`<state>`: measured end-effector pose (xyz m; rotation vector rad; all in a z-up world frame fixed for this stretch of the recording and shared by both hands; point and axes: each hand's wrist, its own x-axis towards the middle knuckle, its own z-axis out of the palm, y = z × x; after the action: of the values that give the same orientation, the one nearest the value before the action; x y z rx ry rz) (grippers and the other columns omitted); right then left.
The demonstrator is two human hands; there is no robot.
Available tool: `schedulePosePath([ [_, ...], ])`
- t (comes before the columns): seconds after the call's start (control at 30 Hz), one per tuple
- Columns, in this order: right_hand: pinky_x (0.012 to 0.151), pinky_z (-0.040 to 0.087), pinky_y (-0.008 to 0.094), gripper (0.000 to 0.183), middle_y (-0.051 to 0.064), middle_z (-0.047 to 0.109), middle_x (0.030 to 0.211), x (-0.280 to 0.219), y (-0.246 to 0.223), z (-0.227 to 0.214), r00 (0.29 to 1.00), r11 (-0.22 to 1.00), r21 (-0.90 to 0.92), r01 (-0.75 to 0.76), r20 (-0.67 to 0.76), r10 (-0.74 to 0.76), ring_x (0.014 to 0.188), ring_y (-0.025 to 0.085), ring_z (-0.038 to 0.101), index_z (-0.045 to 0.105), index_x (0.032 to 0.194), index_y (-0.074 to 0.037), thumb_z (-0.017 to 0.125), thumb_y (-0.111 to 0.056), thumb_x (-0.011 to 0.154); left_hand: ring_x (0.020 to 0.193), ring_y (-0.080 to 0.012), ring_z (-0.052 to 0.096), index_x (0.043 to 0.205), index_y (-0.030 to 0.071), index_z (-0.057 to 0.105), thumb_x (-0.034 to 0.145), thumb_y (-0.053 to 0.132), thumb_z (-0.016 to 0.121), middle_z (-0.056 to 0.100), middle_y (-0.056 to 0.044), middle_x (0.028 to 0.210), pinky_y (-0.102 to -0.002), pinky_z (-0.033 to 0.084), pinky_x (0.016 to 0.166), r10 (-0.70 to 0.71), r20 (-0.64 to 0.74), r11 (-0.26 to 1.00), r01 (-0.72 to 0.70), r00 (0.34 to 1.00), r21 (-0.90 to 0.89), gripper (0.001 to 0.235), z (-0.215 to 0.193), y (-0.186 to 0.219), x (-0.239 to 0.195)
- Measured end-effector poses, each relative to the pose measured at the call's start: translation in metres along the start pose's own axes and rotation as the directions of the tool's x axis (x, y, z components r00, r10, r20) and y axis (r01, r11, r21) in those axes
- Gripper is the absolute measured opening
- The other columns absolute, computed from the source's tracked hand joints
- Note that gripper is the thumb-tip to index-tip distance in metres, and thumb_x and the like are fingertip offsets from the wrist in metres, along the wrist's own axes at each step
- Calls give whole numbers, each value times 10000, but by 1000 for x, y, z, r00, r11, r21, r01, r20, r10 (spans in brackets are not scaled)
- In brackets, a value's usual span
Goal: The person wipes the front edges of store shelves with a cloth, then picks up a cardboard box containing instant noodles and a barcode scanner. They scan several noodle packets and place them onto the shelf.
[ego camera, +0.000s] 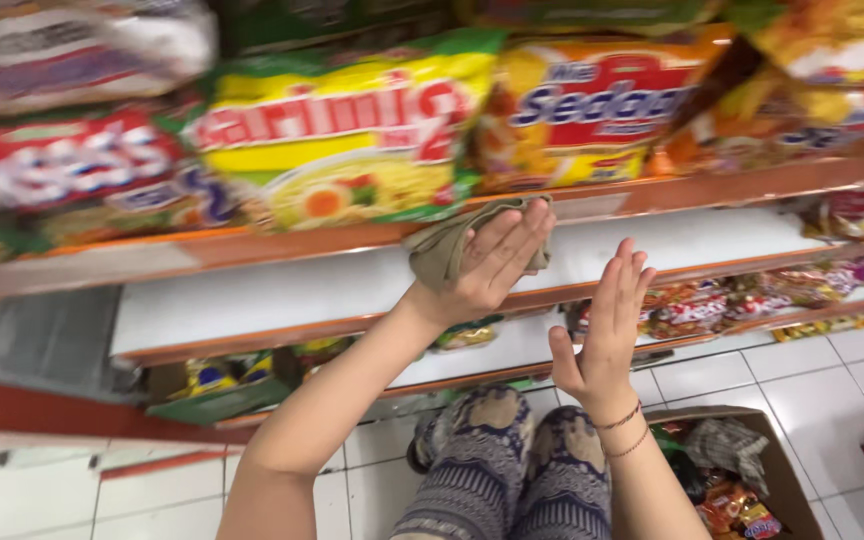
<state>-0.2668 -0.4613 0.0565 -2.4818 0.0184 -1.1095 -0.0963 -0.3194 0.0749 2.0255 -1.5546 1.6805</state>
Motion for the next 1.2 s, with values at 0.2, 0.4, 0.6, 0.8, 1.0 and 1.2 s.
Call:
schedulePosePath([
  [0.2, 1355, 27, 560, 830, 314, 130, 1722, -18, 81, -52, 994, 993, -55, -100, -53, 97, 1645, 444, 59, 136, 1641, 65, 539, -327, 1029, 1579, -296, 268, 1593, 32, 539, 1119, 229, 470, 459, -107, 1650, -497, 118, 1285, 50, 48, 996, -46, 998, -76, 519, 44, 78, 71],
  [0.4, 1349, 40, 565, 902, 299, 150, 1717, -36, 159, -96, 985, 983, -101, -156, -93, 147, 1640, 440, 84, 148, 1643, 47, 506, -499, 1019, 1520, -283, 392, 1551, 10, 570, 1122, 162, 535, 509, -123, 1601, -441, 358, 1209, 43, -18, 994, -44, 999, -97, 456, 91, 142, 134],
  [0.6, 1367, 70, 547, 884, 281, 165, 1732, -42, 228, -136, 963, 966, -112, -234, -162, 214, 1656, 429, 105, 158, 1654, 19, 492, -513, 1033, 1532, -271, 373, 1524, -37, 571, 1095, 153, 542, 522, -138, 1597, -382, 402, 1219, 89, -8, 964, -88, 996, -252, 470, 133, 207, 197],
  [0.8, 1341, 91, 500, 883, 260, 179, 1741, -35, 294, -174, 935, 953, -115, -281, -257, 245, 1672, 412, 104, 169, 1661, 2, 468, -551, 1041, 1558, -295, 346, 1511, -93, 529, 1116, 177, 521, 482, -169, 1632, -391, 342, 1243, 166, -19, 975, -167, 986, -147, 479, 170, 273, 265],
  [1.0, 1343, 89, 504, 862, 252, 228, 1737, -35, 350, -203, 899, 929, -137, -343, -334, 282, 1674, 403, 126, 235, 1654, -11, 448, -574, 1036, 1572, -293, 314, 1501, -116, 531, 1143, 176, 515, 474, -189, 1635, -424, 309, 1269, 90, -18, 955, -92, 996, -282, 462, 206, 332, 319],
  [1.2, 1347, 79, 518, 866, 254, 218, 1738, -46, 388, -224, 886, 915, -146, -376, -345, 309, 1672, 410, 115, 223, 1652, -1, 466, -565, 1042, 1571, -322, 308, 1505, -120, 526, 1141, 143, 533, 477, -203, 1634, -414, 278, 1296, 88, -18, 974, -90, 996, -208, 450, 229, 372, 352],
])
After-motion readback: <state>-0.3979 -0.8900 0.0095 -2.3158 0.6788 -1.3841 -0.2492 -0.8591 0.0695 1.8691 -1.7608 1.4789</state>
